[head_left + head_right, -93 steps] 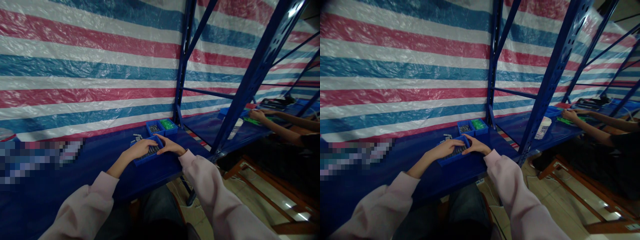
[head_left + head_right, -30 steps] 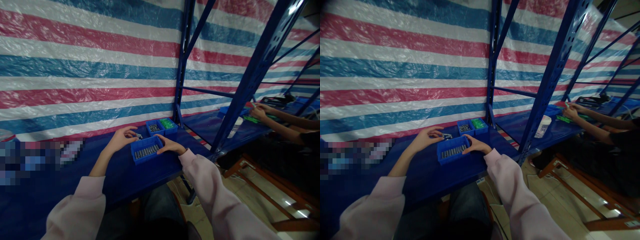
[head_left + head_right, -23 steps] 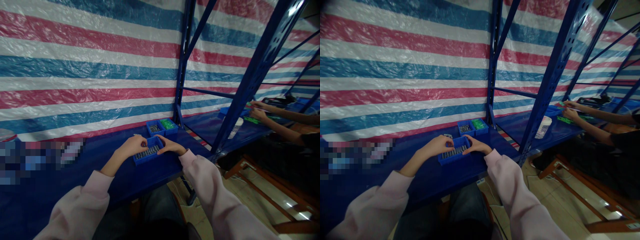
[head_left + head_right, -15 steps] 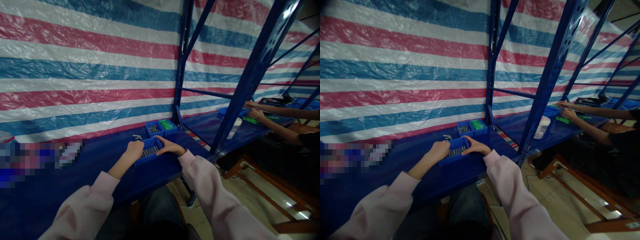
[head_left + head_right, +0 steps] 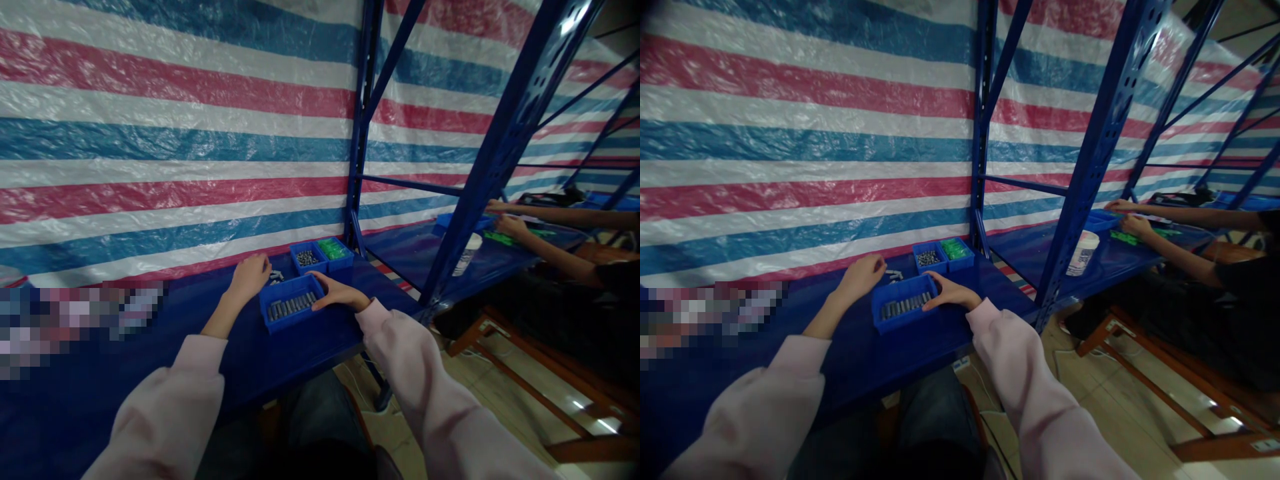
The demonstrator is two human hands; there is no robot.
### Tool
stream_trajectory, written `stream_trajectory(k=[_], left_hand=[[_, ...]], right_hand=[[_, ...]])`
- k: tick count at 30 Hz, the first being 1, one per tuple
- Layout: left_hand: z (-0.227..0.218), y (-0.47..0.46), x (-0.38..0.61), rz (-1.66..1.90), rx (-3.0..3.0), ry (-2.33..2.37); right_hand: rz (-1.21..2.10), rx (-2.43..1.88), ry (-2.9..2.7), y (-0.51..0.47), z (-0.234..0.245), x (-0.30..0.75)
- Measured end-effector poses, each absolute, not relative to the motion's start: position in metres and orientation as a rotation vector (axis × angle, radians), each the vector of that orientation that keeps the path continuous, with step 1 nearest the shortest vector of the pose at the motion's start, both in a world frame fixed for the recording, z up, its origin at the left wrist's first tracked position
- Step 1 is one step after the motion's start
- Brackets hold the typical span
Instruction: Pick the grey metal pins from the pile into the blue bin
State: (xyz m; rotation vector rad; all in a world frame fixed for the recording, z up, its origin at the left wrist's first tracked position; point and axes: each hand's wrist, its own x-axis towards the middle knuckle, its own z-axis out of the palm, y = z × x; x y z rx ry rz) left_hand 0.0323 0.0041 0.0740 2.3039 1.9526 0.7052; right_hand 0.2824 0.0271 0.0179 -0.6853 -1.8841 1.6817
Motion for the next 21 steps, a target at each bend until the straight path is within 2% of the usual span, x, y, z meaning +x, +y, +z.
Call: stream_trajectory(k=[9, 21], left_hand=[[0.008, 0.031, -0.001, 0.799, 2.139, 1.559], [0.019, 0.029, -0.005, 0.878, 1.97, 1.565]], right_hand=[[1.687, -0.686, -1.886, 0.029, 0.017, 0.282], [1.723, -0.683, -1.849, 0.027, 0.019, 0.28]])
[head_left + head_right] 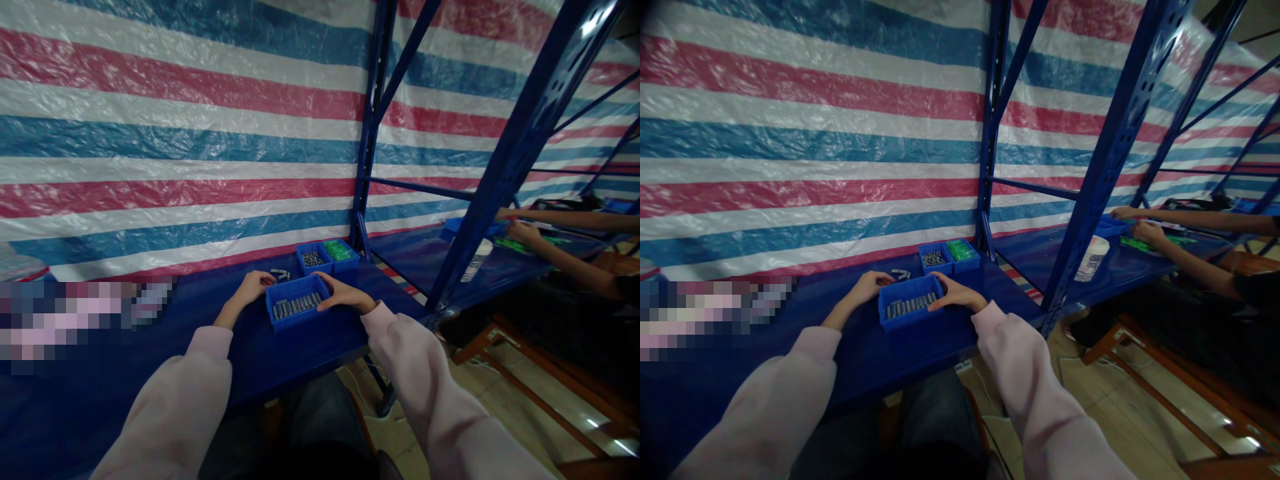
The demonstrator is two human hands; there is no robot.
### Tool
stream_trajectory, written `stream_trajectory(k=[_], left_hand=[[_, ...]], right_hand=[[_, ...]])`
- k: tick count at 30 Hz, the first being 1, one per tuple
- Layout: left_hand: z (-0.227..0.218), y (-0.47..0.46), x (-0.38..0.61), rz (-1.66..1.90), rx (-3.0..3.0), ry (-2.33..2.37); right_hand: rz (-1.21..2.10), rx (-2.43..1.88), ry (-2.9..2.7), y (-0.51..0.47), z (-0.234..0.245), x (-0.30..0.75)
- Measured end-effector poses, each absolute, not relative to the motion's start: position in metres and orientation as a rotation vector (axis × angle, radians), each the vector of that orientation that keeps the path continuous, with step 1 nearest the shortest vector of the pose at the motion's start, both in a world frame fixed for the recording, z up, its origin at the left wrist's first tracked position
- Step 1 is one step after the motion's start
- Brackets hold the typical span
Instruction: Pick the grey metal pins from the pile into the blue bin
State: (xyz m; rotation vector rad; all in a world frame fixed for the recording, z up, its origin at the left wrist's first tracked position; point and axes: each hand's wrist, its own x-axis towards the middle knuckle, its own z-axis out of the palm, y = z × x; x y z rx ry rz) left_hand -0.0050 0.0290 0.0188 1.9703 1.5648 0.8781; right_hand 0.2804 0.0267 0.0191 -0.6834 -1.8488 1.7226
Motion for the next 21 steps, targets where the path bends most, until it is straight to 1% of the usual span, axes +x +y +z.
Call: stream_trajectory(k=[7, 10, 13, 16, 21], left_hand=[[0.054, 0.014, -0.012, 1.048, 1.94, 1.499], [0.069, -0.003, 0.0, 1.025, 1.979, 1.426], [0.076, -0.02, 0.019, 0.894, 2.095, 1.384], [0.078, -0.033, 0.037, 0.69, 2.279, 1.44], [0.071, -0.04, 0.052, 0.337, 2.732, 1.807]], right_hand=[[1.72, -0.672, -1.869, 0.03, 0.014, 0.282], [1.712, -0.689, -1.872, 0.03, 0.016, 0.282], [1.709, -0.708, -1.873, 0.029, 0.017, 0.281], [1.695, -0.713, -1.891, 0.029, 0.017, 0.282], [1.677, -0.697, -1.912, 0.03, 0.015, 0.283]])
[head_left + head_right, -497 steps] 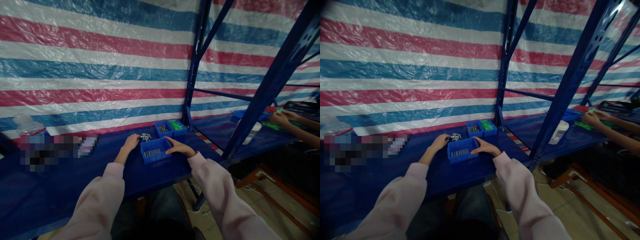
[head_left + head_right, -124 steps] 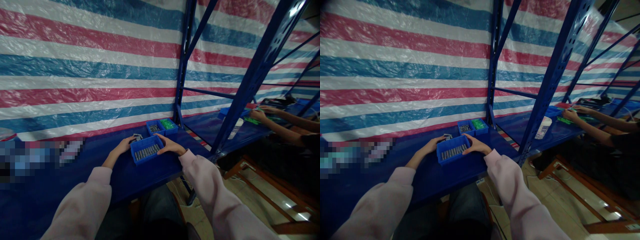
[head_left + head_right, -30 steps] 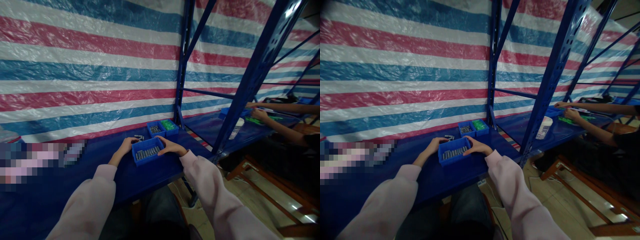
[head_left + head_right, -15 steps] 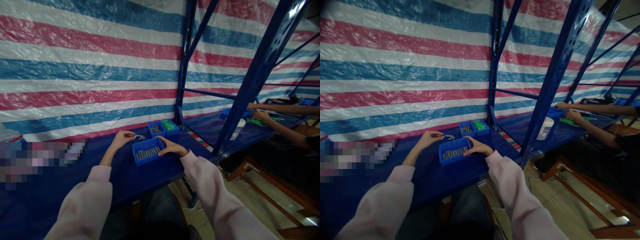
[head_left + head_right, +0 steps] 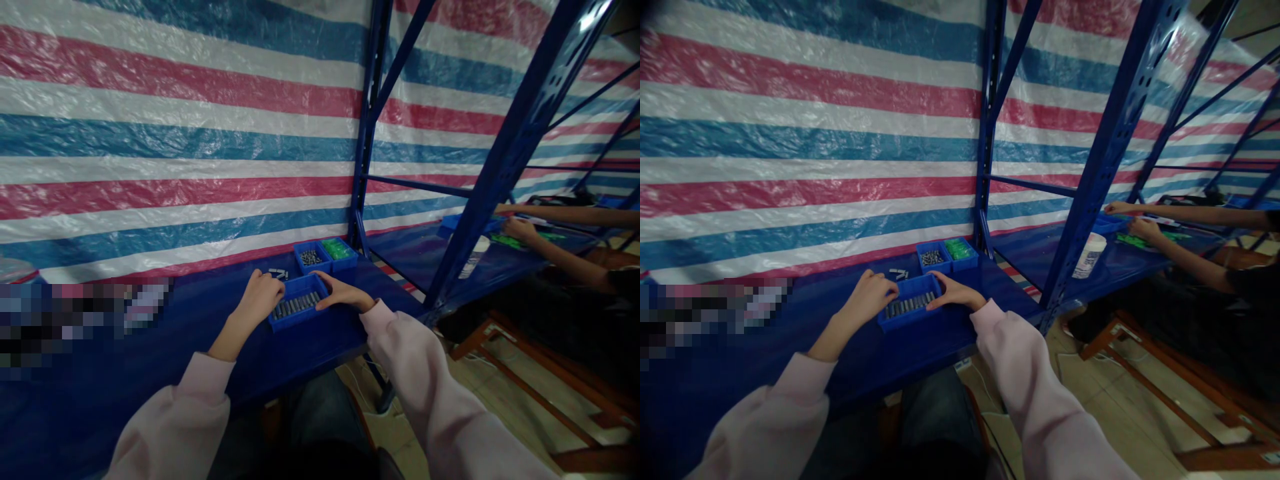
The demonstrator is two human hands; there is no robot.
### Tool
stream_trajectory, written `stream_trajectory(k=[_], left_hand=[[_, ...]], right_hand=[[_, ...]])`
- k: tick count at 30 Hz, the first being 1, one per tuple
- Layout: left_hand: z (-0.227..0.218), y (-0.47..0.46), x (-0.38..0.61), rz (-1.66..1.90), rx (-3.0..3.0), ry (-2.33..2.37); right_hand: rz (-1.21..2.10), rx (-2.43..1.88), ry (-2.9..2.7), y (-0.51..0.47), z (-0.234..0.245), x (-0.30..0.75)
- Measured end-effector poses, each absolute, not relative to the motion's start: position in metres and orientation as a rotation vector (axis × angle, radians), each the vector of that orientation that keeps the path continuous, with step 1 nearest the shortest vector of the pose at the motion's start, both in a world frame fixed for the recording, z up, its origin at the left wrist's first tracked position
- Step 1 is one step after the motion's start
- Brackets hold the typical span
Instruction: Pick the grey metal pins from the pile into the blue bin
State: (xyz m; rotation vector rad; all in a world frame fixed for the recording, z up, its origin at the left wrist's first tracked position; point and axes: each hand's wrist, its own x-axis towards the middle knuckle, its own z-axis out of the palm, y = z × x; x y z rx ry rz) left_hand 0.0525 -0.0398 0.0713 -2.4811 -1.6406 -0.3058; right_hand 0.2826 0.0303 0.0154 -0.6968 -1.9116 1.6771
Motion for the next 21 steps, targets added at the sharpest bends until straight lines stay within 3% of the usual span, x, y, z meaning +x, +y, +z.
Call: stream_trajectory(k=[14, 21], left_hand=[[0.063, -0.033, 0.039, -0.3, -2.518, -1.672], [0.066, -0.024, 0.025, -0.728, -2.528, -1.73]], right_hand=[[1.689, -0.727, -1.9, 0.027, 0.02, 0.282], [1.699, -0.732, -1.891, 0.029, 0.017, 0.282]])
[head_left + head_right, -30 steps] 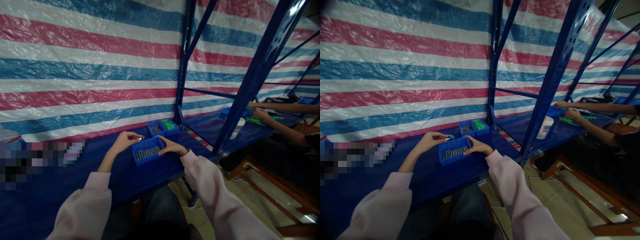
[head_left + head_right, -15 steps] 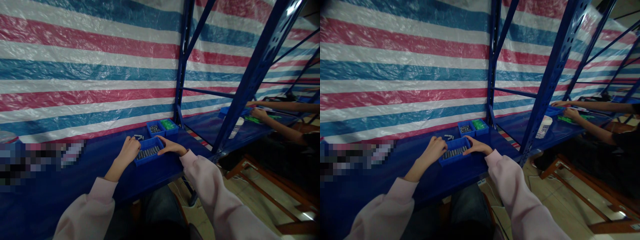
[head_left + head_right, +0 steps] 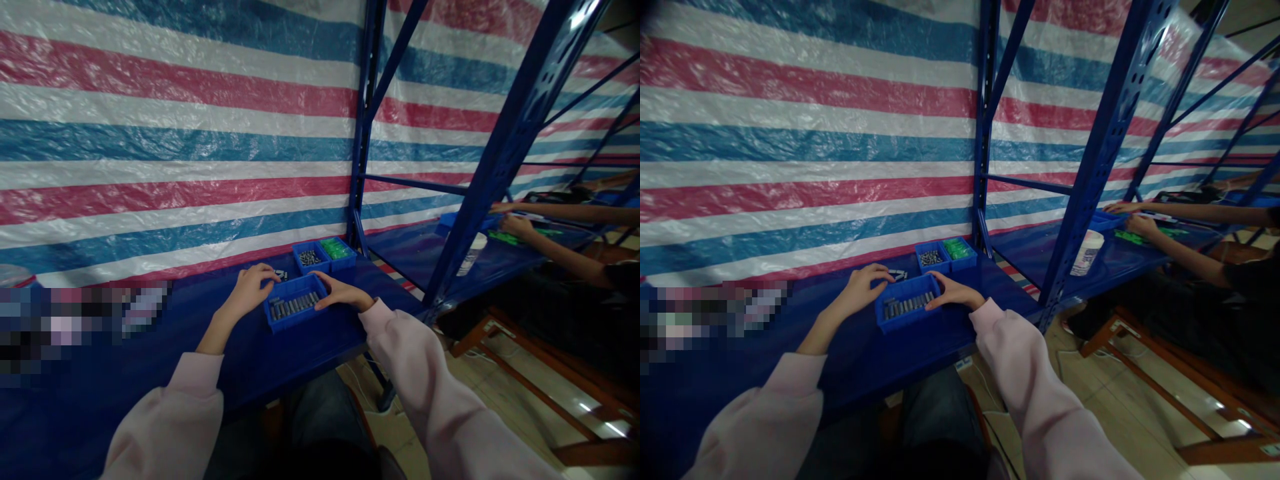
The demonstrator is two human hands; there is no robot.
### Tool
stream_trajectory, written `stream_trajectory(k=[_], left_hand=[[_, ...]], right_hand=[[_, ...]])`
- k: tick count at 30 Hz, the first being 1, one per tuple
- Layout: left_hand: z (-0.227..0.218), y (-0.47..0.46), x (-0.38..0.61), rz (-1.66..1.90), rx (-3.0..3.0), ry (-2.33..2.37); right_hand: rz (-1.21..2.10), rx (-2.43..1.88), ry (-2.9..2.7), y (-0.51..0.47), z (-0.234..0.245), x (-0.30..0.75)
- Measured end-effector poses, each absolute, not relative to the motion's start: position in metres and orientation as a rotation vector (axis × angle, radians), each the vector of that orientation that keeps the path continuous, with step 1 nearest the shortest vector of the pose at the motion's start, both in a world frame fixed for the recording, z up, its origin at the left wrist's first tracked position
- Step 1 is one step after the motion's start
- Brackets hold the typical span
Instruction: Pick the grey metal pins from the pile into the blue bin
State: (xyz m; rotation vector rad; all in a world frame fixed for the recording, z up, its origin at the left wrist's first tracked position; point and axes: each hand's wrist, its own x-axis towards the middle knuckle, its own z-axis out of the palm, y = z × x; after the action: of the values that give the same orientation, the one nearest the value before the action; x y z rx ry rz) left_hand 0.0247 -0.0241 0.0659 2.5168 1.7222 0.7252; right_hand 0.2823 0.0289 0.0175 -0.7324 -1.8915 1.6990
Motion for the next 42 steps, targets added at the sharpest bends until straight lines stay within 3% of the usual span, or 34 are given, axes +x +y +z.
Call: stream_trajectory(k=[8, 16, 22, 30, 42], left_hand=[[0.049, -0.023, 0.037, 0.346, 2.474, 1.652], [0.049, -0.019, 0.032, 0.468, 2.471, 1.617], [0.04, 0.009, 0.011, 1.056, 2.262, 1.625], [0.002, 0.06, -0.009, 0.846, 2.211, 1.764], [0.015, 0.049, -0.005, 0.804, 2.193, 1.78]], right_hand=[[1.696, -0.714, -1.893, 0.028, 0.018, 0.282], [1.68, -0.722, -1.923, 0.03, 0.016, 0.282], [1.705, -0.708, -1.894, 0.029, 0.017, 0.281], [1.674, -0.74, -1.913, 0.024, 0.024, 0.282], [1.68, -0.714, -1.913, 0.026, 0.02, 0.282]])
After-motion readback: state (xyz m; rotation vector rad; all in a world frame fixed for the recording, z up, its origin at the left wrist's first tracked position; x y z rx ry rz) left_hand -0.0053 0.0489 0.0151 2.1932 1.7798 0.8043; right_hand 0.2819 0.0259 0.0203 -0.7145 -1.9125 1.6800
